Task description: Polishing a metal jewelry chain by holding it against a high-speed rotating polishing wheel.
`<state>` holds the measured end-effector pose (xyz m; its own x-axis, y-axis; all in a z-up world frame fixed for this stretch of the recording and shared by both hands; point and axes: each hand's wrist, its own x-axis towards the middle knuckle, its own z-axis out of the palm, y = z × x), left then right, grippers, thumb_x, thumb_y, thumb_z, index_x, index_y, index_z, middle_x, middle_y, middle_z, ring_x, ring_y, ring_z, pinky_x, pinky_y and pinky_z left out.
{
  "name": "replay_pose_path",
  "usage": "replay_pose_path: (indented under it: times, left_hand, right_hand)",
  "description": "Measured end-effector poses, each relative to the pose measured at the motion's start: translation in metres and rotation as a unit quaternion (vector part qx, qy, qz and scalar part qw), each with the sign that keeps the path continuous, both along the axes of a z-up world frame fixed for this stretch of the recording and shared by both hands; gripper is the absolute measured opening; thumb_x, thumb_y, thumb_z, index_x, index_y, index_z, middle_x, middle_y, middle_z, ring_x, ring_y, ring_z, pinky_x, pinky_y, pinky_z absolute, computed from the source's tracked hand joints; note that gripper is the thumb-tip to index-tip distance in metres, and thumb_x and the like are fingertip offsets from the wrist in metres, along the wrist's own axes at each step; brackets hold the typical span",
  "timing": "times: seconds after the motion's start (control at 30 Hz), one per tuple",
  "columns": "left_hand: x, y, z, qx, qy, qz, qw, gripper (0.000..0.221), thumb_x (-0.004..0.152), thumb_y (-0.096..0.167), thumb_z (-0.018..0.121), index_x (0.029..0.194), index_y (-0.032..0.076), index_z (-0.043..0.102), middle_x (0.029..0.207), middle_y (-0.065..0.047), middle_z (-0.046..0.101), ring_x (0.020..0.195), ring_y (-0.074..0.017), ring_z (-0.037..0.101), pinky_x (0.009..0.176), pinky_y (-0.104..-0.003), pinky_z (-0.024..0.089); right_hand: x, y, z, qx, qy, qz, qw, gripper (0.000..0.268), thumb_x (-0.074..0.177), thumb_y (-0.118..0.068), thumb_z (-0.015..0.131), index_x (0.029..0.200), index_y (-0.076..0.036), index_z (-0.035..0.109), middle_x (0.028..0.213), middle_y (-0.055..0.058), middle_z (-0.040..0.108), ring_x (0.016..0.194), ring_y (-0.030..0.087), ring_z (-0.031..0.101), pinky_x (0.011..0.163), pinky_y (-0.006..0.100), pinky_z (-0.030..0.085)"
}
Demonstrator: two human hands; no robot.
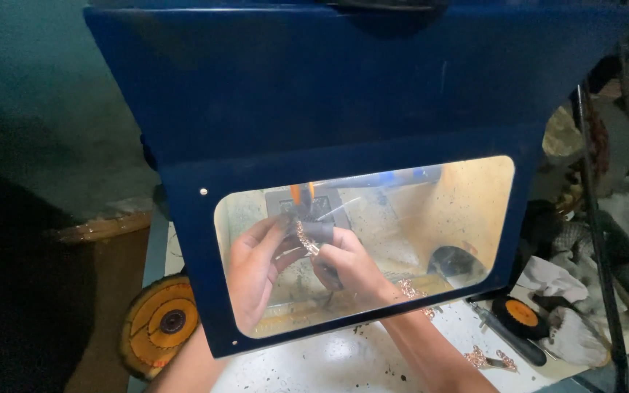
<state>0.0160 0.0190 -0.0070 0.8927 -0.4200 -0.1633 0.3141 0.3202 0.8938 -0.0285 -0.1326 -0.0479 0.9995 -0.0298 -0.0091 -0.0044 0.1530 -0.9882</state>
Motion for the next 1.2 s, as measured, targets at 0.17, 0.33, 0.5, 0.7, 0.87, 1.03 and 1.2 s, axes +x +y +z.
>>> replay_pose_path:
  times: [0.17,0.33,0.5,0.7,0.87,1.03,1.2]
  left_hand:
    - [-0.006,0.001,0.014,0.051,0.001,0.037,0.998,0.032,0.09,0.015,0.065,0.118,0.003,0.076,0.118,-0.015,0.08,0.109,-0.0287,0.076,0.096,-0.041,0.062]
    - [-0.001,-0.001,0.001,0.062,-0.014,0.076,0.995,0.03,0.085,0.009,0.072,0.114,0.003,0.078,0.116,-0.014,0.081,0.104,-0.0281,0.078,0.093,-0.039,0.064]
    - [0.002,0.001,-0.007,0.049,-0.069,0.075,0.994,0.031,0.082,0.012,0.075,0.111,0.004,0.079,0.112,-0.014,0.083,0.103,-0.0265,0.08,0.09,-0.037,0.064]
    - [0.012,-0.002,-0.01,0.157,-0.067,0.08,0.982,0.027,0.084,0.015,0.082,0.111,0.012,0.08,0.107,-0.01,0.081,0.102,-0.0234,0.077,0.095,-0.04,0.061]
    - [0.012,0.0,-0.02,0.219,-0.158,0.082,0.959,0.023,0.087,0.015,0.078,0.111,0.013,0.081,0.102,-0.009,0.081,0.098,-0.0226,0.078,0.091,-0.039,0.062]
    - [0.013,0.001,-0.028,0.268,-0.249,0.098,0.926,0.018,0.089,0.014,0.077,0.107,0.015,0.082,0.097,-0.009,0.081,0.093,-0.0239,0.079,0.084,-0.035,0.063]
    - [0.011,-0.001,-0.033,0.246,-0.273,0.101,0.925,0.018,0.088,0.006,0.074,0.104,0.01,0.081,0.098,-0.012,0.081,0.097,-0.0249,0.077,0.076,-0.033,0.065]
  right_hand:
    - [0.002,-0.011,-0.011,-0.047,-0.001,0.025,0.999,0.022,0.078,-0.006,0.045,0.088,-0.002,0.064,0.046,0.0,0.038,0.04,0.01,0.029,0.038,0.027,0.026]
    - [-0.001,-0.013,-0.003,-0.038,0.019,0.002,0.999,0.021,0.078,-0.007,0.05,0.086,-0.003,0.068,0.049,0.0,0.036,0.043,0.011,0.027,0.041,0.027,0.026]
    - [-0.002,-0.015,0.004,-0.025,0.032,-0.024,0.999,0.015,0.075,-0.007,0.046,0.07,-0.007,0.06,0.049,-0.002,0.034,0.044,0.009,0.023,0.041,0.027,0.019]
    - [-0.004,-0.004,0.022,0.0,0.039,-0.103,0.994,0.019,0.067,-0.005,0.054,0.049,-0.008,0.05,0.037,0.005,0.034,0.031,0.011,0.034,0.033,0.024,0.024]
    - [-0.004,-0.006,0.023,-0.026,0.059,-0.123,0.99,0.02,0.07,-0.004,0.054,0.051,-0.01,0.052,0.04,0.002,0.037,0.035,0.009,0.035,0.036,0.022,0.026]
    - [0.001,-0.015,0.009,-0.035,0.069,-0.143,0.987,0.022,0.073,-0.004,0.055,0.052,-0.011,0.05,0.042,-0.002,0.032,0.037,0.007,0.027,0.039,0.021,0.022]
    - [0.004,-0.021,0.001,-0.014,0.097,-0.169,0.981,0.019,0.074,-0.007,0.056,0.057,-0.012,0.05,0.046,0.0,0.032,0.041,0.009,0.029,0.04,0.023,0.021]
